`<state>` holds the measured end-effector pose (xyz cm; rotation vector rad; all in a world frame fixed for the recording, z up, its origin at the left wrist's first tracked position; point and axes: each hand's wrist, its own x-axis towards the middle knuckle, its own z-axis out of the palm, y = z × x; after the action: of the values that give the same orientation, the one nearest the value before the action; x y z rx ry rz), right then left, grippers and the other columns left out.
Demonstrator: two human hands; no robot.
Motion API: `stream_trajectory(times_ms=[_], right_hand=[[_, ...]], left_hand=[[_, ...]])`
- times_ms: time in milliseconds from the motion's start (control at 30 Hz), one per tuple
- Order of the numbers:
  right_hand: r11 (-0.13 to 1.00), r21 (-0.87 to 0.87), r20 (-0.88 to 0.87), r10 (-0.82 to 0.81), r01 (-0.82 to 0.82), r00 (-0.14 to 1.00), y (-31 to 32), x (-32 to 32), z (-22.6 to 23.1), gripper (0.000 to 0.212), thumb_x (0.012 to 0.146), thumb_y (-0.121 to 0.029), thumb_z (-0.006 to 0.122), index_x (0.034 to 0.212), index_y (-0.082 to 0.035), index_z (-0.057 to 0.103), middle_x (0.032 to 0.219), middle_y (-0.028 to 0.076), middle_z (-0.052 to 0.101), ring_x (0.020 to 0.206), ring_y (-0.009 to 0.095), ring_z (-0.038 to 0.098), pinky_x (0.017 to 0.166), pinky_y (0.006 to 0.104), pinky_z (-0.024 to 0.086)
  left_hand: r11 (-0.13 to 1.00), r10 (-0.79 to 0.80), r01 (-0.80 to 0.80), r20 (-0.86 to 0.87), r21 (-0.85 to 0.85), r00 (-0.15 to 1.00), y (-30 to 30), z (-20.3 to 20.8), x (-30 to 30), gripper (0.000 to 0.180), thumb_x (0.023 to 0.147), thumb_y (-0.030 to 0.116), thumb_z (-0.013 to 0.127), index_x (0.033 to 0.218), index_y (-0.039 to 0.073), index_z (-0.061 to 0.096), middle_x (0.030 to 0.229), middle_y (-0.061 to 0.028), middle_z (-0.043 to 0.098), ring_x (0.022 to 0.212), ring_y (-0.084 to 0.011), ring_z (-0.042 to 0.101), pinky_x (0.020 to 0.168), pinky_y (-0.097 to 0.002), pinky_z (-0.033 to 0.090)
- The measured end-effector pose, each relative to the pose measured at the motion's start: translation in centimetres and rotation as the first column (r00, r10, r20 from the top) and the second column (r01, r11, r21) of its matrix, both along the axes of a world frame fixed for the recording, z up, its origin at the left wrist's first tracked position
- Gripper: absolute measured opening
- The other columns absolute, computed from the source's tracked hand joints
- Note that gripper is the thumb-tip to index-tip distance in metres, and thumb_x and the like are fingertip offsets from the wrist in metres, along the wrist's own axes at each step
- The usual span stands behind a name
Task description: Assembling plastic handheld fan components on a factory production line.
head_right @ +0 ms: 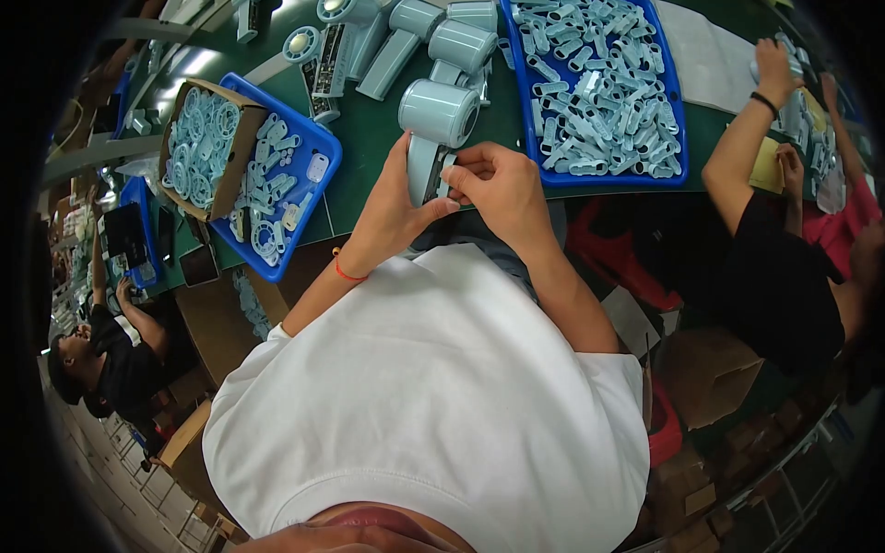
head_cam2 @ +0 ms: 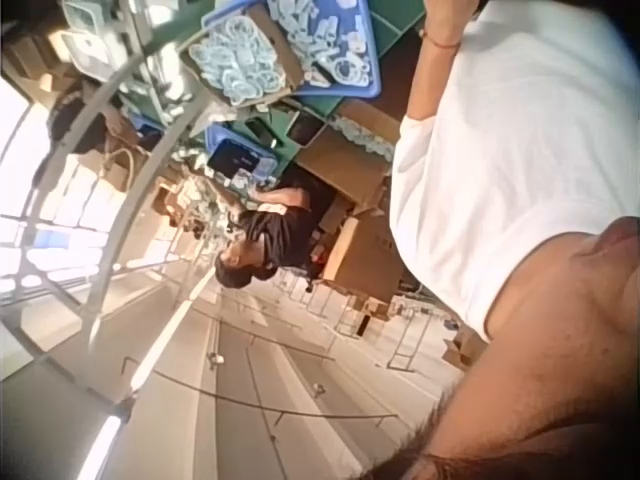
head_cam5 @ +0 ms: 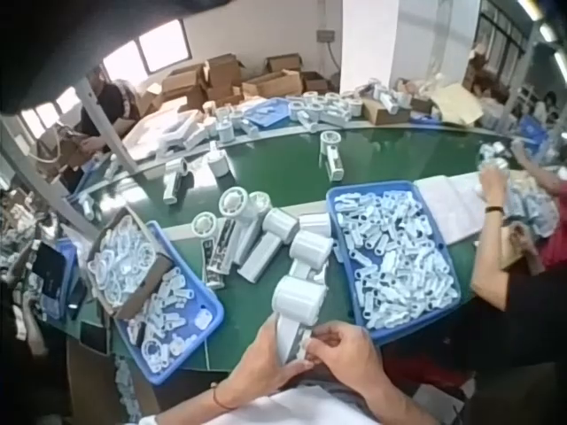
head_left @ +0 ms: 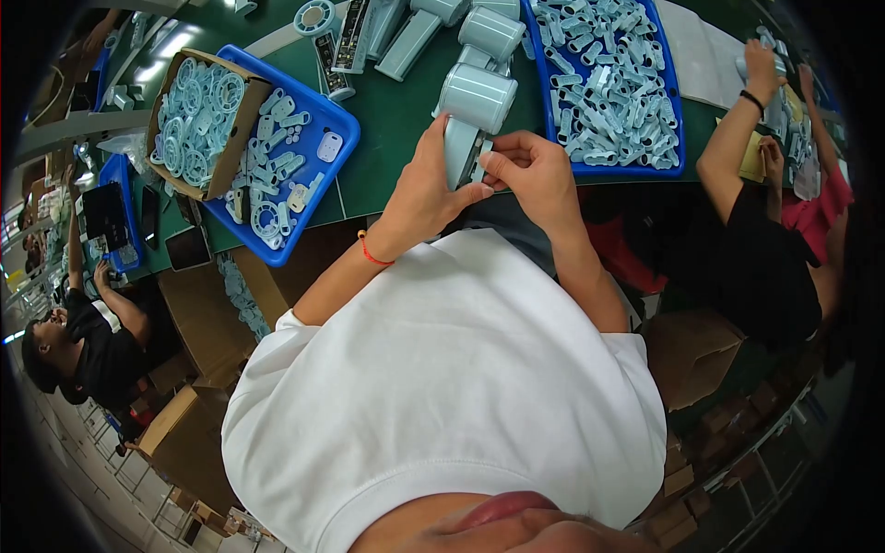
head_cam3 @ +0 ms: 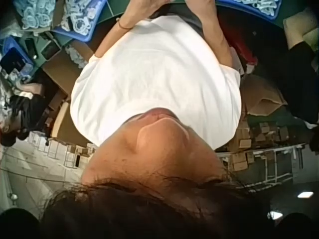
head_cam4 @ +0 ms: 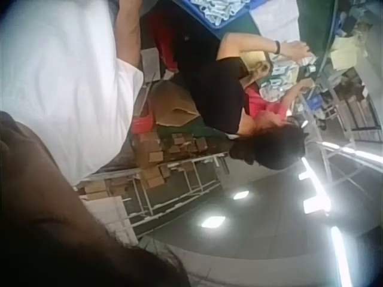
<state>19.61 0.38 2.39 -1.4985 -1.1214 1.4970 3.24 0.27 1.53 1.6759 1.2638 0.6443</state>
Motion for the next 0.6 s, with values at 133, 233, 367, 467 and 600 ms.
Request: stream_trajectory(times_ms=[133, 233, 367, 467, 600], right_hand=[[0.998, -0.035, -0.063, -0.055, 0.052, 0.997, 0.3, 0.2, -0.4, 0.022, 0.078, -0.007, 0.067, 0.091, 0.010, 0.062, 0.075, 0.013, 0.067, 0.063, 0.015, 0.065, 0.058, 0.0245, 0.053], [0.999, -0.039, -0.016, -0.010, 0.009, 1.000, 0.7, 0.2, -0.3, 0.022, 0.078, -0.009, 0.068, 0.089, 0.010, 0.062, 0.075, 0.014, 0.067, 0.063, 0.015, 0.066, 0.058, 0.0250, 0.053], [0.999, -0.034, 0.045, 0.027, -0.025, 0.999, 0.7, 0.2, -0.5, 0.023, 0.077, -0.011, 0.068, 0.087, 0.009, 0.063, 0.074, 0.014, 0.067, 0.064, 0.015, 0.066, 0.058, 0.0255, 0.052], [0.997, -0.043, 0.068, 0.073, -0.071, 0.995, 0.7, 0.2, -0.7, 0.024, 0.079, -0.014, 0.068, 0.091, 0.006, 0.062, 0.075, 0.010, 0.066, 0.065, 0.012, 0.064, 0.054, 0.0218, 0.048], [0.999, 0.016, 0.128, 0.049, -0.051, 0.991, 0.6, -0.1, -0.8, 0.022, 0.079, -0.015, 0.069, 0.089, 0.003, 0.062, 0.074, 0.008, 0.066, 0.066, 0.011, 0.064, 0.054, 0.0216, 0.047]], left_hand=[[0.999, 0.018, -0.017, -0.029, 0.038, 0.999, -0.2, -0.2, 0.4, 0.085, 0.071, 0.014, 0.077, 0.135, -0.004, 0.025, 0.120, -0.0216, 0.048, 0.107, -0.0314, 0.052, 0.091, -0.0369, 0.042], [0.998, 0.047, -0.046, -0.019, 0.050, 0.999, -0.2, -0.6, 0.4, 0.081, 0.072, 0.015, 0.075, 0.133, -0.005, 0.027, 0.117, -0.0214, 0.051, 0.104, -0.0309, 0.054, 0.088, -0.0370, 0.044], [0.995, 0.029, -0.025, -0.037, 0.099, 0.999, -0.6, -1.4, 0.2, 0.080, 0.075, 0.018, 0.072, 0.133, -0.006, 0.023, 0.120, -0.0275, 0.046, 0.100, -0.0408, 0.055, 0.081, -0.0423, 0.048], [0.993, 0.028, -0.023, -0.042, 0.115, 0.999, -0.6, -1.4, 0.1, 0.079, 0.075, 0.016, 0.071, 0.133, -0.006, 0.023, 0.120, -0.0275, 0.046, 0.099, -0.0407, 0.055, 0.081, -0.0422, 0.048], [0.989, 0.052, -0.048, -0.025, 0.142, 0.998, -0.3, -1.2, 0.2, 0.070, 0.076, 0.011, 0.068, 0.132, -0.006, 0.029, 0.109, -0.0205, 0.054, 0.097, -0.0294, 0.057, 0.083, -0.0355, 0.046]])
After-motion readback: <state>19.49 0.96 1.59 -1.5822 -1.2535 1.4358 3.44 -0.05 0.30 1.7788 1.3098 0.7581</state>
